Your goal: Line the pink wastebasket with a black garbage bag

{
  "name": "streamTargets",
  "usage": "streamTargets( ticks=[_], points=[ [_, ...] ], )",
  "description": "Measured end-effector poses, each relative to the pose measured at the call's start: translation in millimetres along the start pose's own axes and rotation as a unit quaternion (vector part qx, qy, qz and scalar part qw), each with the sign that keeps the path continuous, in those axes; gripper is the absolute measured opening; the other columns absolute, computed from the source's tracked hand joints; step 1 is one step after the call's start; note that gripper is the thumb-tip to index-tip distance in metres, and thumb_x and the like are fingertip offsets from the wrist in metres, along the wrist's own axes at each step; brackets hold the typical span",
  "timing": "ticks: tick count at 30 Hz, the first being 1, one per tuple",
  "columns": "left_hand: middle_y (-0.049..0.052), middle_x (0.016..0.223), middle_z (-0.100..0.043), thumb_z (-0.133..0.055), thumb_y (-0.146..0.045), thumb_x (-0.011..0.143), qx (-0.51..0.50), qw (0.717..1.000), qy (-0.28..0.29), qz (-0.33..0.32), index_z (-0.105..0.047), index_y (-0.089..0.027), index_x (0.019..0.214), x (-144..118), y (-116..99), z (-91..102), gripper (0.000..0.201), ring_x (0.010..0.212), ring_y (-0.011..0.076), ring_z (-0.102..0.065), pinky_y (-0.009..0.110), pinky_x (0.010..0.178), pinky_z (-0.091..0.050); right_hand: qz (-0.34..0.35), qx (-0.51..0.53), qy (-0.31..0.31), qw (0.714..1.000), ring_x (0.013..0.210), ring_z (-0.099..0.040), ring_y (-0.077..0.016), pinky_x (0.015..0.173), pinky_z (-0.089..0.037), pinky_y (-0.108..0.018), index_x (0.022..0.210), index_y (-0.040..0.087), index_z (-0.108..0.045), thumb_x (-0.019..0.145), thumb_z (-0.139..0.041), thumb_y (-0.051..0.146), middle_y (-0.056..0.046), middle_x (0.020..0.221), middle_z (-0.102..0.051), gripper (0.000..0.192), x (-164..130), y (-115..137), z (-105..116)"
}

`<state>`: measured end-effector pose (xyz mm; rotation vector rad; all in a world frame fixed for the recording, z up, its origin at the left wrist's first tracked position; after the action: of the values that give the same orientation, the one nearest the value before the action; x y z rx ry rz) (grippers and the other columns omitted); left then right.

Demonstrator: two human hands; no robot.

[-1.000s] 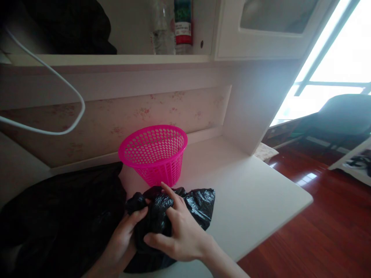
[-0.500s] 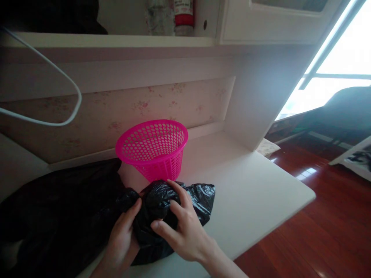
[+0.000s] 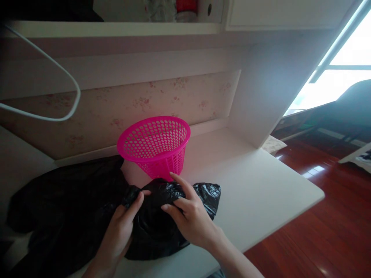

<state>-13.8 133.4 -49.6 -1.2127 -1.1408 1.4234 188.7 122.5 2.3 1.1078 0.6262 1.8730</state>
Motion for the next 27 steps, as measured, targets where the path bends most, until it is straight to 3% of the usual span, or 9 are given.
streamTargets(
  ticks=[3,5,9,12,16,19,21,24,27],
  points=[
    [0.009,0.099,-0.08,-0.06,-0.075,0.09,0.096,0.991,-0.075,-0.057,-0.08,-0.019,0.093,4,-23,18.3,0.059,0.096,0.0302,-0.072,0.036,0.089,-0.053,-0.013,0.015,0.005,1.0,0.148,-0.052,-0.0282,0.126,-0.045,-0.05,0.071,0.017,-0.059,0.107,-0.057,0.035,-0.007,0.168,-0.041,0.04,-3,4,19],
    [0.009,0.095,-0.08,-0.058,-0.076,0.089,0.135,0.978,-0.149,-0.062,-0.079,-0.02,0.093,8,-23,40.5,0.06,0.092,0.0311,-0.07,0.038,0.085,-0.052,-0.044,0.049,0.022,0.998,0.15,-0.049,-0.0281,0.129,-0.042,-0.052,0.08,0.02,-0.068,0.108,-0.056,0.036,-0.005,0.167,-0.042,0.034,-11,-3,31],
    [0.012,0.098,-0.079,-0.057,-0.07,0.088,0.141,0.951,-0.271,-0.047,-0.077,-0.02,0.096,17,3,86.5,0.054,0.11,0.0389,-0.069,0.047,0.099,-0.049,-0.133,0.149,-0.017,0.98,0.148,-0.052,-0.0304,0.125,-0.046,-0.052,0.104,0.027,-0.08,0.106,-0.059,0.043,-0.007,0.159,-0.05,0.027,-41,-41,58],
    [0.016,0.098,-0.078,-0.057,-0.068,0.087,0.13,0.946,-0.295,-0.031,-0.075,-0.018,0.097,21,26,98.5,0.055,0.112,0.0429,-0.068,0.054,0.103,-0.047,-0.182,0.191,-0.051,0.963,0.148,-0.052,-0.0337,0.124,-0.046,-0.05,0.092,0.026,-0.083,0.102,-0.063,0.047,-0.008,0.158,-0.051,0.031,-66,-68,71],
    [0.015,0.098,-0.078,-0.059,-0.073,0.087,0.088,0.958,-0.273,-0.015,-0.075,-0.016,0.1,20,40,83.2,0.06,0.107,0.0404,-0.071,0.052,0.099,-0.052,-0.259,0.238,-0.114,0.929,0.142,-0.057,-0.0348,0.116,-0.054,-0.046,0.108,0.029,-0.085,0.101,-0.063,0.051,-0.009,0.157,-0.05,0.032,-90,-91,87],
    [0.012,0.096,-0.076,-0.061,-0.081,0.085,0.049,0.971,-0.234,-0.011,-0.074,-0.016,0.101,15,37,66.8,0.068,0.096,0.0352,-0.074,0.045,0.085,-0.06,-0.252,0.28,-0.132,0.917,0.137,-0.061,-0.0339,0.108,-0.059,-0.047,0.119,0.033,-0.081,0.102,-0.051,0.063,-0.009,0.152,-0.057,0.045,-95,-99,87],
    [0.013,0.104,-0.076,-0.061,-0.086,0.082,0.024,0.977,-0.212,-0.021,-0.073,-0.016,0.105,12,35,63.3,0.075,0.099,0.0327,-0.075,0.04,0.084,-0.062,-0.198,0.299,-0.094,0.929,0.139,-0.06,-0.0366,0.111,-0.056,-0.054,0.133,0.035,-0.073,0.093,-0.05,0.082,-0.011,0.147,-0.063,0.066,-90,-100,74],
    [0.017,0.12,-0.075,-0.057,-0.093,0.078,-0.018,0.989,-0.141,-0.044,-0.071,-0.015,0.121,9,40,62.8,0.09,0.114,0.0351,-0.072,0.045,0.099,-0.06,-0.156,0.232,-0.005,0.96,0.146,-0.052,-0.0416,0.121,-0.042,-0.063,0.153,0.028,-0.055,0.068,-0.067,0.095,-0.018,0.147,-0.063,0.109,-78,-106,42],
    [0.02,0.137,-0.07,-0.056,-0.089,0.083,-0.013,0.998,-0.037,-0.053,-0.065,-0.018,0.14,5,61,61.8,0.092,0.135,0.0381,-0.062,0.052,0.122,-0.041,-0.181,0.106,0.048,0.977,0.148,-0.048,-0.0435,0.125,-0.035,-0.067,0.156,0.019,-0.051,0.067,-0.078,0.087,-0.023,0.152,-0.056,0.116,-61,-116,20]
  ],
)
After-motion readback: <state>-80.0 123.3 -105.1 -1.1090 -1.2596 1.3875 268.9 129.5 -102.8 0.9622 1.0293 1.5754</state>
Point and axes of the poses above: each hand's wrist, its own x-axis towards the middle knuckle, its own z-axis out of the back of the hand, y = z × x, the point moved 9 cm from there along x, towards the middle knuckle
